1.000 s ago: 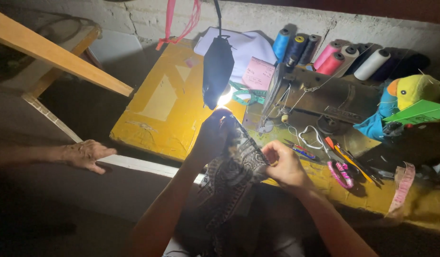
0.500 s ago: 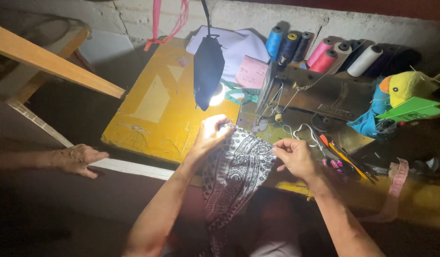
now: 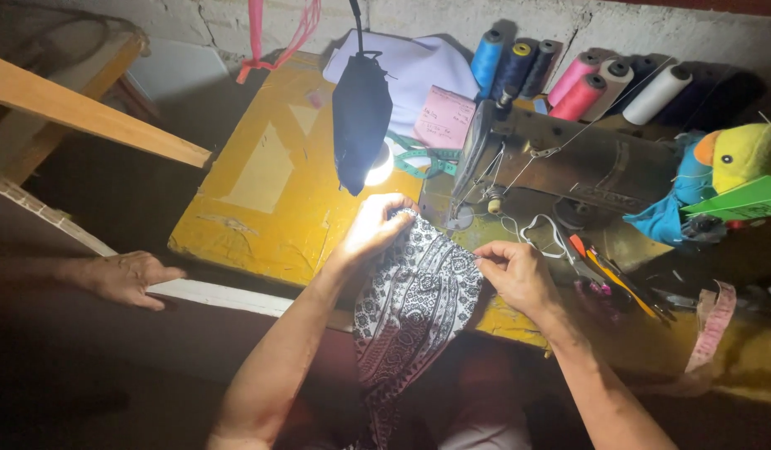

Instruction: Preparing and inspecting a strip of patterned fabric at a sewing workstation by running it through the hands to check for quality and alignment.

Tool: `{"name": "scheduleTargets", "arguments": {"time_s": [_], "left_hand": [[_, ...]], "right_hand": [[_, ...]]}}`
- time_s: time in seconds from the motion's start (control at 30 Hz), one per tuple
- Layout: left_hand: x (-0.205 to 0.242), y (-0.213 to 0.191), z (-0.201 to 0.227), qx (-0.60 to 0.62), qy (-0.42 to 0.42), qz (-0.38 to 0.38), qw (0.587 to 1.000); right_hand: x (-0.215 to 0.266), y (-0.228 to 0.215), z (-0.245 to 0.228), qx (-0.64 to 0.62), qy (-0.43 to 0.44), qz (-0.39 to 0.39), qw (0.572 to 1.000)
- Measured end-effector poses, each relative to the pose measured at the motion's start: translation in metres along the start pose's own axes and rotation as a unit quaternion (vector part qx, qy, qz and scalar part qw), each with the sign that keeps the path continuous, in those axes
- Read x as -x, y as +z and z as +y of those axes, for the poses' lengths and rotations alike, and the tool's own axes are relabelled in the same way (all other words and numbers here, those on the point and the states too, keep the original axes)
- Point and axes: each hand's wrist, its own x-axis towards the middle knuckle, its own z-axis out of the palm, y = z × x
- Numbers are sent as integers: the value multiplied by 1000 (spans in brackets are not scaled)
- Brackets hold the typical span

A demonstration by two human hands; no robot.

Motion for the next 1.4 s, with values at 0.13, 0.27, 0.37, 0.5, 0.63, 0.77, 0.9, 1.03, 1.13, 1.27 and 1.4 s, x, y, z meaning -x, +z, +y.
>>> {"name": "scheduleTargets", "arguments": {"time_s": [0.13, 0.27, 0.37, 0.5, 0.63, 0.77, 0.9, 1.03, 1.13, 1.27, 1.4], "left_hand": [[1, -1, 3, 16, -28, -13, 999], [5, -6, 12, 14, -33, -22, 999], [0, -6, 10, 14, -31, -26, 999], [-8, 1, -2, 12, -28, -30, 999], [-11, 2, -6, 6, -26, -38, 999], [-11, -1, -3, 10, -13, -43, 999], [-13, -2, -11, 31, -7, -50, 998], [-24, -4, -22, 59, 28, -79, 995], [-24, -6, -30, 66, 24, -100, 993], [-35, 1, -37, 95, 15, -109, 989], [-8, -6, -7, 154, 27, -128, 979]], "right_hand": [[-2, 2, 0, 14, -7, -5, 1000], [-2, 0, 0, 16, -7, -3, 1000], [1, -2, -9, 15, -4, -3, 1000], [-11, 9, 2, 20, -34, 5, 999], [-18, 20, -8, -5, -97, 15, 995], [-23, 36, -15, -14, -169, 0, 985], [-29, 41, -9, 5, -188, 2, 982], [-27, 38, -10, 4, -154, 5, 988], [-28, 39, -8, 2, -132, 9, 991], [-30, 43, -3, -24, -121, 8, 992], [-29, 40, -1, -18, -122, 16, 992]]}}
